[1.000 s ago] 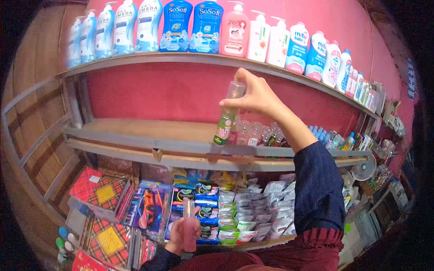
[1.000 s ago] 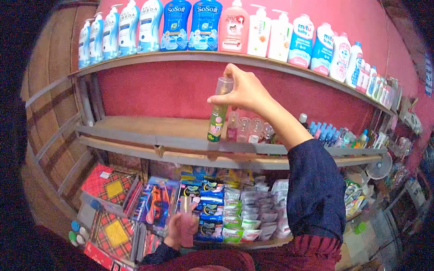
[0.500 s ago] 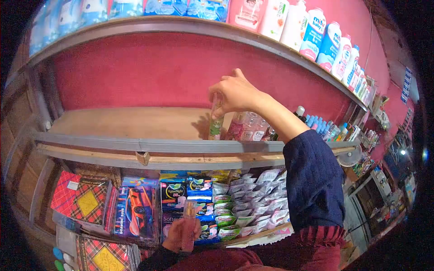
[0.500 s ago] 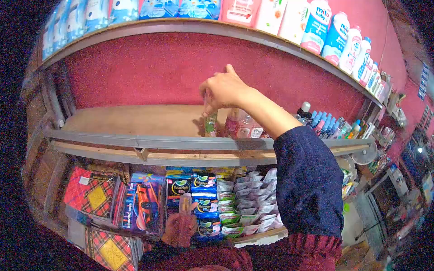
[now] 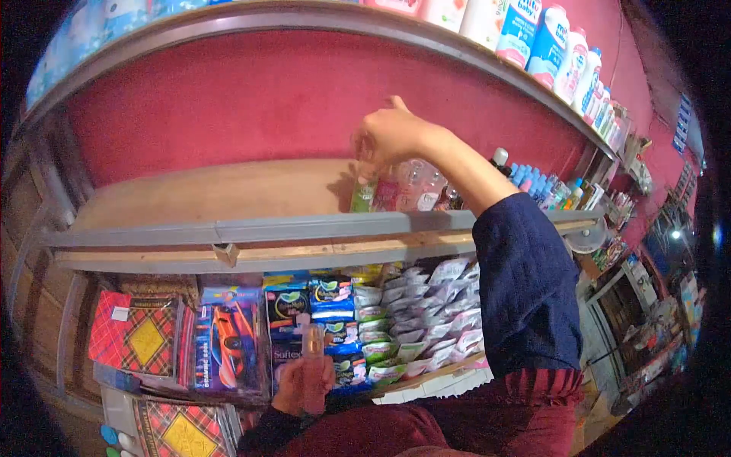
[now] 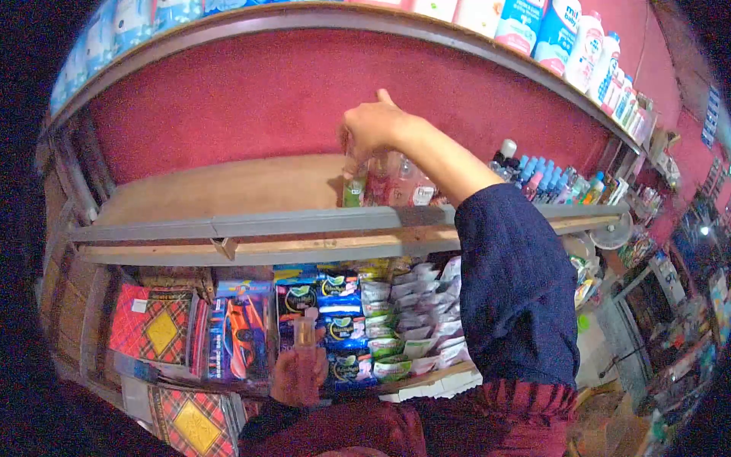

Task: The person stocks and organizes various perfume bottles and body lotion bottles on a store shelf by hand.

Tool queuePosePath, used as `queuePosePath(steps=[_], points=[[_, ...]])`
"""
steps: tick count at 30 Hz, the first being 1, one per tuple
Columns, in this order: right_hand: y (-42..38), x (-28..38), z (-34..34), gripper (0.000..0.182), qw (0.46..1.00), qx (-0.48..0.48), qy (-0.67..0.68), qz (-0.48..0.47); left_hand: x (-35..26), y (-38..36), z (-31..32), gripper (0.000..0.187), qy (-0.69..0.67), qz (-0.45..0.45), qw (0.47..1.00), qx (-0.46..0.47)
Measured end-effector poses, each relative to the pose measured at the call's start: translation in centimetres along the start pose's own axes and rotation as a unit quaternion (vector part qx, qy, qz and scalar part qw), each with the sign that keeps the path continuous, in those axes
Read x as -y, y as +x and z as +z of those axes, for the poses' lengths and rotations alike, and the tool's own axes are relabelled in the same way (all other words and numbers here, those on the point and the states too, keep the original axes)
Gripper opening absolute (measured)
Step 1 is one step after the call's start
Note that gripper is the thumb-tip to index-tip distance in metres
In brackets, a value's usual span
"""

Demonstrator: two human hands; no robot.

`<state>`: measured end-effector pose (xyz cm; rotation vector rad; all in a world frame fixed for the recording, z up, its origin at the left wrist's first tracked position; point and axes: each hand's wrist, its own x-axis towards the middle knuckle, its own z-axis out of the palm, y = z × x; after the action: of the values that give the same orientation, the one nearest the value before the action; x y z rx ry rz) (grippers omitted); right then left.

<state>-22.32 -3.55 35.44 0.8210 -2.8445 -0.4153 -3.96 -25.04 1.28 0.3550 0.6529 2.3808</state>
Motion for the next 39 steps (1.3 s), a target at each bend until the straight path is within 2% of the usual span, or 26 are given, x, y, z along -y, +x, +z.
queuePosePath(steps=[6,7,10,12,14,16,18,20,21,24,25,29,32,33,36,39], points=[[-0.1,0.0,0.3,0.055,0.999,0.022,0.028,0.013,-0.2,0.1,1.3,0.076,0.011,0.000,1.000,-0.003],[-0.4,0.2,0.3,0.056,0.999,-0.011,0.036,0.016,-0.2,0.2,1.3,0.077,0.012,0.004,1.000,0.000],[-0.8,0.1,0.3,0.056,0.969,-0.237,0.033,-0.066,-1.0,0.6,2.1,0.081,0.061,0.027,0.998,0.007],[-1.6,2.4,-1.2,0.055,0.919,-0.278,0.272,-0.061,-1.7,1.1,2.6,0.080,0.099,0.054,0.994,0.007],[-3.7,6.3,-1.2,0.053,0.877,-0.230,0.394,-0.150,-2.7,2.1,4.4,0.077,0.141,0.102,0.985,0.003],[-6.0,9.7,-0.2,0.051,0.901,-0.076,0.373,-0.207,-3.7,3.3,5.5,0.073,0.138,0.104,0.984,0.044],[-7.1,11.2,2.3,0.040,0.884,0.087,0.404,-0.218,-4.5,3.8,6.4,0.070,0.154,0.103,0.980,0.068],[-7.1,11.8,4.3,0.038,0.862,0.139,0.414,-0.256,-5.0,4.4,7.2,0.068,0.181,0.091,0.976,0.081],[-6.9,11.9,4.9,0.036,0.850,0.125,0.427,-0.283,-4.7,4.7,6.8,0.067,0.117,0.073,0.982,0.127],[-7.5,11.6,4.4,0.036,0.814,0.201,0.496,-0.226,-4.4,5.7,6.7,0.065,0.121,0.099,0.974,0.164],[-7.7,11.5,4.2,0.039,0.824,0.182,0.488,-0.223,-4.8,5.5,7.2,0.065,0.123,0.090,0.976,0.156],[-8.4,11.5,2.0,0.049,0.838,0.155,0.479,-0.209,-5.5,5.4,7.5,0.088,0.157,0.110,0.971,0.140],[-8.1,11.2,1.3,0.056,0.844,0.040,0.472,-0.253,-5.9,5.2,6.8,0.088,0.157,0.163,0.960,0.165],[-8.2,11.0,0.7,0.058,0.860,0.008,0.435,-0.266,-6.1,5.1,6.3,0.089,0.185,0.175,0.953,0.162],[-8.6,11.6,-2.4,0.057,0.906,-0.005,0.358,-0.226,-5.4,5.1,4.8,0.086,0.184,0.221,0.953,0.097],[-8.2,11.2,-3.6,0.057,0.916,-0.053,0.318,-0.239,-5.2,4.8,3.4,0.082,0.188,0.213,0.955,0.091]])
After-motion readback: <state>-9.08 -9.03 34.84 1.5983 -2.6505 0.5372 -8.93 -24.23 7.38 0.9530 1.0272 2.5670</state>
